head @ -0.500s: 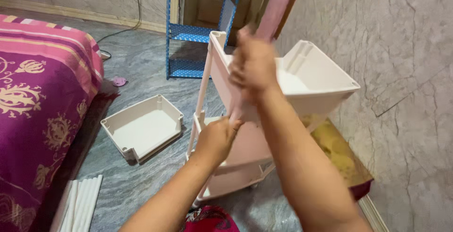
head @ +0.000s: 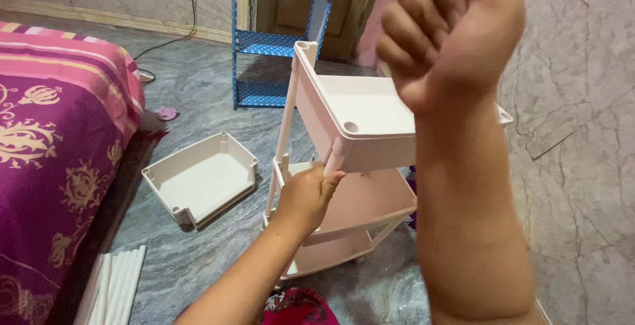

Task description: The person assembles a pink plastic storage cart by inserting vertical poles into the base and stacking white trays on top. They secure each tray by snapping it into place on the poles.

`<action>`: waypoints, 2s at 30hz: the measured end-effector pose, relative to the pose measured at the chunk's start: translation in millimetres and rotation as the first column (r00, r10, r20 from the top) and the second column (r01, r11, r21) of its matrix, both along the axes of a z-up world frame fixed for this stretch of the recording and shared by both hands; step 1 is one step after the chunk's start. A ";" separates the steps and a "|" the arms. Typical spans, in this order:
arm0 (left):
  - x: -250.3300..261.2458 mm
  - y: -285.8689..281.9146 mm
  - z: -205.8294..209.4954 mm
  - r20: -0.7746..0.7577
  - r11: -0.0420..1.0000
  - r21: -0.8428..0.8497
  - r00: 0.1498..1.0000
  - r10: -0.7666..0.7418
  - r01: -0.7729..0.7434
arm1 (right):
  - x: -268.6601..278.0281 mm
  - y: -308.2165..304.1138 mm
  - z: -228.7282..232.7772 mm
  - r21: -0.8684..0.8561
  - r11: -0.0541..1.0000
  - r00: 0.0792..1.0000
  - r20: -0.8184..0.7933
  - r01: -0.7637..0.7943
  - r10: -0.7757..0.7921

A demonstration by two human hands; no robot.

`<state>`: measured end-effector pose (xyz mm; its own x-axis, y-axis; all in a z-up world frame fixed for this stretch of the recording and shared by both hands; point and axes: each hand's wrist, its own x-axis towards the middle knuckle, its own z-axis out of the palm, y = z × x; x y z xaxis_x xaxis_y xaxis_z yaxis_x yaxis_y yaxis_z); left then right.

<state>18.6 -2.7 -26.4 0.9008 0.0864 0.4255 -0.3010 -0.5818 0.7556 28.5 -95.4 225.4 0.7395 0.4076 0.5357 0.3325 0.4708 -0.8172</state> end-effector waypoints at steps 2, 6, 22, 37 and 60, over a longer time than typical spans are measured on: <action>0.8 -1.0 -5.2 0.036 1.000 0.015 0.999 -0.010 0.010 | 19.0 23.9 -36.1 -0.200 0.968 0.977 -0.117 0.151 -0.176; 3.5 -2.1 -7.8 0.139 0.999 0.029 0.990 0.020 -0.024 | 66.5 1.2 -80.9 0.041 0.992 0.946 -0.300 -0.120 0.127; -1.5 2.8 3.7 0.004 0.993 -0.078 0.996 -0.086 0.086 | 14.5 10.1 -110.8 -0.495 -0.066 0.459 0.841 0.866 -0.287; 75.6 94.1 12.0 0.411 0.968 -0.122 0.877 0.250 -0.219 | 20.2 -38.1 -113.2 -0.248 0.304 0.349 0.872 0.920 -0.345; 49.7 79.7 -53.9 -0.035 0.761 -0.598 0.941 -0.337 0.251 | 15.3 -86.5 -74.5 -0.527 0.441 0.662 0.708 0.726 -0.244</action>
